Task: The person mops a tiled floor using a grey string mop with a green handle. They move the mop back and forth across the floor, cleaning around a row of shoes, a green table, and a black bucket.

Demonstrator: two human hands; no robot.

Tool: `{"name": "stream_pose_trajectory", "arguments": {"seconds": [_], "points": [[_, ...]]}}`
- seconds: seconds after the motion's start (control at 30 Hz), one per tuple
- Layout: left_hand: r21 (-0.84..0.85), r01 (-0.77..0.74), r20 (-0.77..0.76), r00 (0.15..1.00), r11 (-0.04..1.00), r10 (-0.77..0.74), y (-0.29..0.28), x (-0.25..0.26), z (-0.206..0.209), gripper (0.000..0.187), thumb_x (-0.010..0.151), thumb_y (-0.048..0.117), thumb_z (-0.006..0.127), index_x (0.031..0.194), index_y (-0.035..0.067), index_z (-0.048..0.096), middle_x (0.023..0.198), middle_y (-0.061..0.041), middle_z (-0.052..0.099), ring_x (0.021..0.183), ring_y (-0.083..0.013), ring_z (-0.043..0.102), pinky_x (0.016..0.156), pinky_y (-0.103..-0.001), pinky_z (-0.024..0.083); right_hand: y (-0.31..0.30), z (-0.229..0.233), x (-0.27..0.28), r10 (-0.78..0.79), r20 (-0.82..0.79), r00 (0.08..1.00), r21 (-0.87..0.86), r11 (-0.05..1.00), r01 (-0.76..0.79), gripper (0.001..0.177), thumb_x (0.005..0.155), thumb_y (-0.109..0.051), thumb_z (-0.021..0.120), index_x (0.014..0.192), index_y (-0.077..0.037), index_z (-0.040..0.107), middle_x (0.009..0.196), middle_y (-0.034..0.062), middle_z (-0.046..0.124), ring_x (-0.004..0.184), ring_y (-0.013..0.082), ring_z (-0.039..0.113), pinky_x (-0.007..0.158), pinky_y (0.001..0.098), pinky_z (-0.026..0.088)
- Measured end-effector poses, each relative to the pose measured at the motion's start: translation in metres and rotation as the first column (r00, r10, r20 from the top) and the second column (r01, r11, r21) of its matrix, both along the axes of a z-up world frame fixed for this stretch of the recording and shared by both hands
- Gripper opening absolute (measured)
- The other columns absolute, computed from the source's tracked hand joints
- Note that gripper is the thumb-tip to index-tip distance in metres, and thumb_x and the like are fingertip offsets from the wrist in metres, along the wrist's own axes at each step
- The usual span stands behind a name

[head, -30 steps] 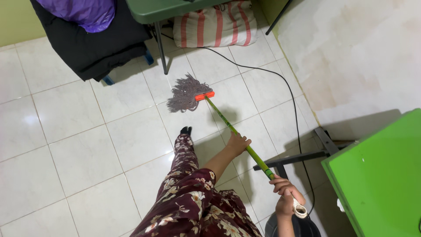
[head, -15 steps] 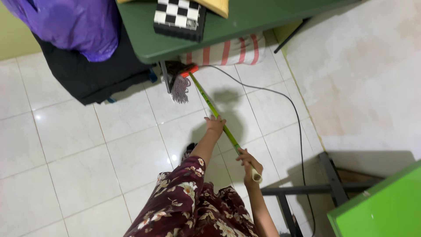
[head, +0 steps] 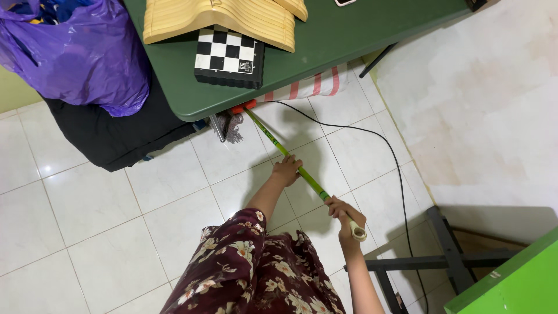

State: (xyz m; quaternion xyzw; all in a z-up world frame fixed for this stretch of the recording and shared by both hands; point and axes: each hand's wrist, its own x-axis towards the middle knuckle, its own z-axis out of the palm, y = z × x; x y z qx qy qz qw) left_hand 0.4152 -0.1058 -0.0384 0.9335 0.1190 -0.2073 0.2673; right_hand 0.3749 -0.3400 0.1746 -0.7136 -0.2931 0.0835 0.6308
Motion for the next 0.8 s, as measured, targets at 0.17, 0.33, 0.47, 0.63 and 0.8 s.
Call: {"name": "stream_pose_trajectory", "arguments": {"seconds": [0.17,0.33,0.47,0.63,0.8], "points": [[-0.025,0.084,-0.007,0.996,0.996,-0.085,-0.022,-0.006,-0.003,0.04,0.101,0.037,0.058,0.135,0.025,0.042,0.165,-0.009,0.026,0.156,-0.0332,0.02,0.114,-0.057,0.036,-0.029,0.007,-0.017,-0.053,0.012,0.999,-0.032,0.998,0.054,0.025,0.088,-0.004,0.045,0.066,0.003,0.056,0.071,0.0154,0.066,0.094,0.0332,0.075,0.103,0.0541,0.056],[-0.083,0.126,0.072,0.99,0.989,-0.12,-0.066,-0.022,0.019,0.036,0.099,0.038,0.06,0.13,0.024,0.046,0.162,-0.008,0.032,0.155,-0.034,0.021,0.114,-0.058,0.035,-0.075,0.01,-0.024,-0.07,0.098,0.993,-0.011,0.997,0.072,0.024,0.083,-0.002,0.042,0.063,0.003,0.056,0.067,0.017,0.066,0.084,0.0337,0.077,0.099,0.0514,0.061],[-0.133,0.194,0.144,0.974,0.972,-0.174,-0.115,-0.034,0.036,0.034,0.098,0.039,0.062,0.125,0.022,0.048,0.152,-0.006,0.043,0.155,-0.0326,0.023,0.111,-0.057,0.037,-0.122,0.022,-0.036,-0.116,0.117,0.986,0.006,0.993,0.116,0.026,0.08,-0.001,0.043,0.063,0.005,0.06,0.064,0.0184,0.066,0.074,0.0337,0.077,0.078,0.0463,0.066],[-0.187,0.283,0.237,0.942,0.941,-0.236,-0.193,-0.046,0.041,0.029,0.097,0.038,0.064,0.116,0.02,0.051,0.144,-0.004,0.051,0.154,-0.0329,0.024,0.109,-0.058,0.037,-0.189,0.049,-0.059,-0.149,0.136,0.979,0.045,0.989,0.144,0.021,0.08,0.001,0.043,0.068,0.008,0.059,0.067,0.0201,0.064,0.074,0.0358,0.073,0.081,0.0467,0.064],[-0.231,0.342,0.277,0.92,0.911,-0.276,-0.269,-0.058,0.046,0.031,0.095,0.04,0.065,0.112,0.017,0.054,0.126,-0.006,0.06,0.137,-0.0304,0.047,0.098,-0.053,0.048,-0.266,0.05,-0.08,-0.184,0.215,0.959,0.027,0.983,0.182,0.02,0.077,0.004,0.041,0.065,0.007,0.058,0.067,0.0193,0.064,0.074,0.0368,0.075,0.086,0.0521,0.065]]}}
